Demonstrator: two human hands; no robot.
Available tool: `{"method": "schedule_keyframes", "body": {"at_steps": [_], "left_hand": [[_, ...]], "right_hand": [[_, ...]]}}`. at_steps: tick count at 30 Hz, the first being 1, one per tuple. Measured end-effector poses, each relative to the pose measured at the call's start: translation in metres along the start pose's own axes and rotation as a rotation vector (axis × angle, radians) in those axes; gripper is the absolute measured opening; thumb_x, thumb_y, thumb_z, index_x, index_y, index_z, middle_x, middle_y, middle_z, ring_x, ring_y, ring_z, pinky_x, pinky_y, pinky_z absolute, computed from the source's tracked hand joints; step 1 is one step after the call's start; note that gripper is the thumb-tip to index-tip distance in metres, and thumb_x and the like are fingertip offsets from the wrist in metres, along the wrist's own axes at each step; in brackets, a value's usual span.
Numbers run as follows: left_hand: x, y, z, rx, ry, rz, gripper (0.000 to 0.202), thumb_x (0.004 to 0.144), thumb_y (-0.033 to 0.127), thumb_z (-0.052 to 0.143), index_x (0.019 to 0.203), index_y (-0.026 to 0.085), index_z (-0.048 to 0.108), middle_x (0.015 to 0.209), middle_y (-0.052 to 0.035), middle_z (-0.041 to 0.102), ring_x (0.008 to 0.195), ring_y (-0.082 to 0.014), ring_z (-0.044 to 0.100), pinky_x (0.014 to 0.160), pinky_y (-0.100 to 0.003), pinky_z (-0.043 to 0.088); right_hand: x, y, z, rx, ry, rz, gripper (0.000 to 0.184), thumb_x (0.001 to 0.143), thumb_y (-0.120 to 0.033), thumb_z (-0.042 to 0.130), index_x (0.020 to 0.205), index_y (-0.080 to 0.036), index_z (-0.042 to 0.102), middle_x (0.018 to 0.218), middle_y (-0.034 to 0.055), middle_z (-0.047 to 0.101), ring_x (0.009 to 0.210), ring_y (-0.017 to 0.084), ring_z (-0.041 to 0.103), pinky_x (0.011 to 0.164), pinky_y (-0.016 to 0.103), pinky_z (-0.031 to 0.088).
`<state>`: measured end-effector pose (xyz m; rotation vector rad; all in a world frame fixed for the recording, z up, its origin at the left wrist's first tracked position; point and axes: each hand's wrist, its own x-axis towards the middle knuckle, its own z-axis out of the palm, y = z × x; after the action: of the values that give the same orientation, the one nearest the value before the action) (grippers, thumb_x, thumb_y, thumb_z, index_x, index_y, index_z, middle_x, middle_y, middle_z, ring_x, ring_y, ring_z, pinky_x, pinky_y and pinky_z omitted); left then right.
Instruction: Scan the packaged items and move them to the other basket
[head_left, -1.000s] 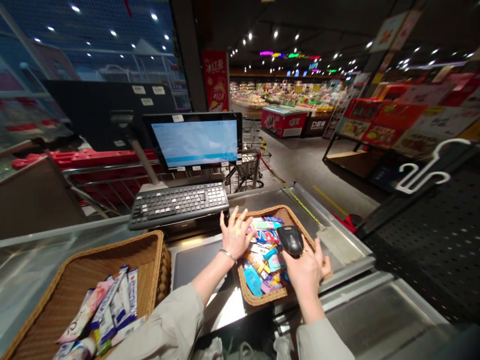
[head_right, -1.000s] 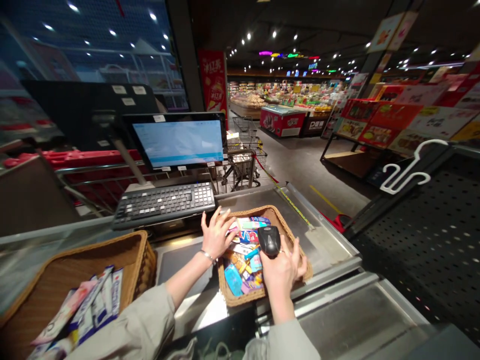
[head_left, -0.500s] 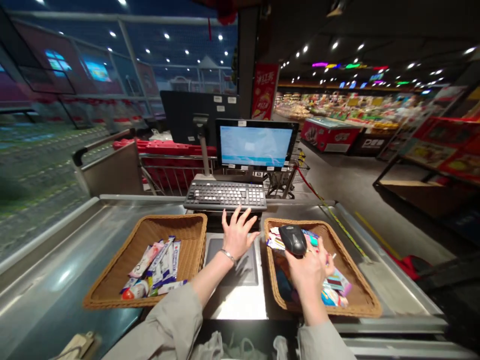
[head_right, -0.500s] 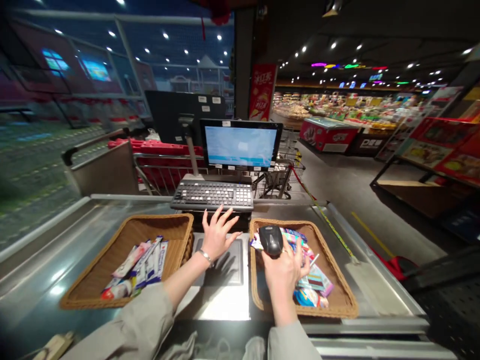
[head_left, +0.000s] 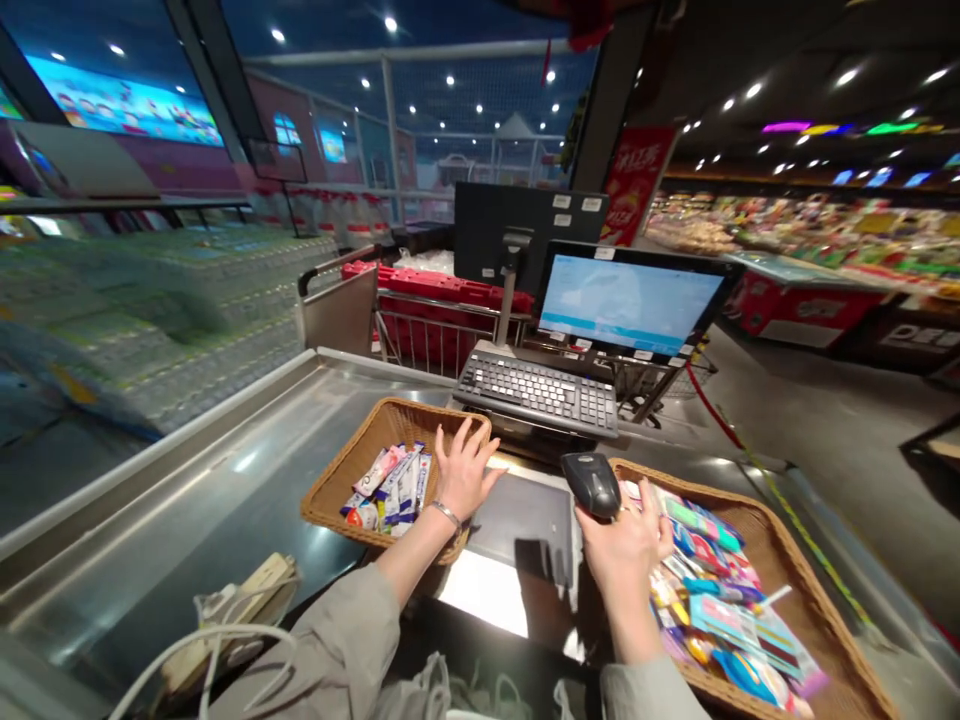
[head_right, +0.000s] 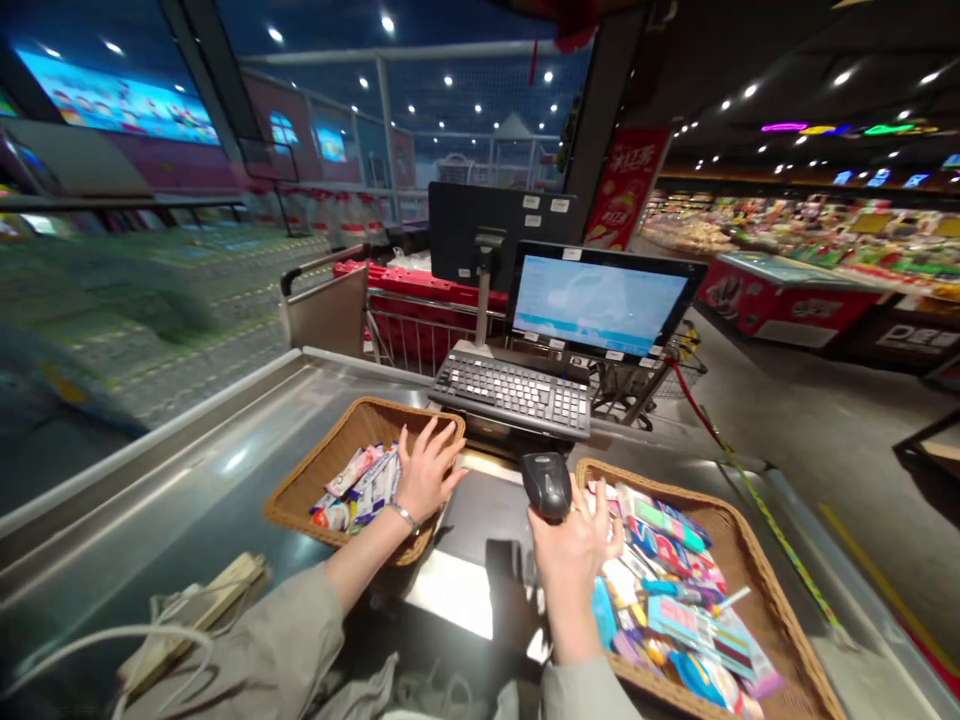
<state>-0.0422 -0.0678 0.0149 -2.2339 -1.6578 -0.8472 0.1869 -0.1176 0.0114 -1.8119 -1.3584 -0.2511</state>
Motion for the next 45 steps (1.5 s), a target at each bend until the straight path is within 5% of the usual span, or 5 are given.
{"method": "schedule_keyframes", "body": {"at_steps": [12, 22, 37, 42, 45], "left_hand": [[-0.045, -0.095, -0.017, 0.133, -0.143, -0.183, 0.040, 0.089, 0.043, 0.061, 0.127, 0.029, 0.063, 0.148, -0.0060, 0.051, 0.143, -0.0322, 0.034, 0.118, -0.068, 0.007], [-0.068, -0.155, -0.036, 0.222, -0.429, -0.344, 0.038, 0.085, 0.037, 0.064, 0.122, 0.032, 0.066, 0.144, -0.0050, 0.055, 0.140, -0.0337, 0.037, 0.114, -0.064, 0.018], [-0.069, -0.170, -0.042, 0.324, -0.726, -0.250, 0.038, 0.082, 0.054, 0.065, 0.105, 0.025, 0.072, 0.118, -0.0121, 0.069, 0.115, -0.0336, 0.051, 0.098, -0.049, 0.029], [-0.072, -0.171, -0.031, 0.357, -0.822, -0.247, 0.061, 0.065, 0.072, 0.071, 0.100, 0.022, 0.074, 0.107, -0.0179, 0.072, 0.108, -0.0365, 0.053, 0.093, -0.049, 0.032], [-0.076, -0.172, -0.021, 0.392, -0.913, -0.274, 0.062, 0.050, 0.063, 0.085, 0.094, 0.021, 0.076, 0.104, -0.0192, 0.073, 0.109, -0.0381, 0.053, 0.093, -0.048, 0.031]], "right_hand": [[-0.025, -0.039, 0.031, 0.054, -0.178, -0.042, 0.054, 0.077, -0.057, 0.046, 0.107, -0.018, 0.069, 0.116, 0.0130, 0.069, 0.133, 0.031, 0.041, 0.109, 0.054, 0.019], [-0.036, -0.057, 0.045, 0.053, -0.232, -0.068, 0.051, 0.076, -0.056, 0.047, 0.103, -0.020, 0.070, 0.116, 0.0125, 0.069, 0.134, 0.029, 0.041, 0.110, 0.053, 0.018], [-0.040, -0.060, 0.048, 0.058, -0.279, -0.062, 0.047, 0.074, -0.055, 0.047, 0.098, -0.021, 0.069, 0.115, 0.0115, 0.069, 0.132, 0.030, 0.041, 0.110, 0.053, 0.018], [-0.038, -0.057, 0.046, 0.052, -0.279, -0.058, 0.050, 0.074, -0.055, 0.047, 0.101, -0.019, 0.069, 0.115, 0.0132, 0.068, 0.132, 0.030, 0.041, 0.110, 0.053, 0.018], [-0.036, -0.058, 0.044, 0.045, -0.278, -0.047, 0.050, 0.075, -0.054, 0.047, 0.101, -0.019, 0.069, 0.115, 0.0142, 0.068, 0.132, 0.030, 0.041, 0.109, 0.052, 0.018]]}}
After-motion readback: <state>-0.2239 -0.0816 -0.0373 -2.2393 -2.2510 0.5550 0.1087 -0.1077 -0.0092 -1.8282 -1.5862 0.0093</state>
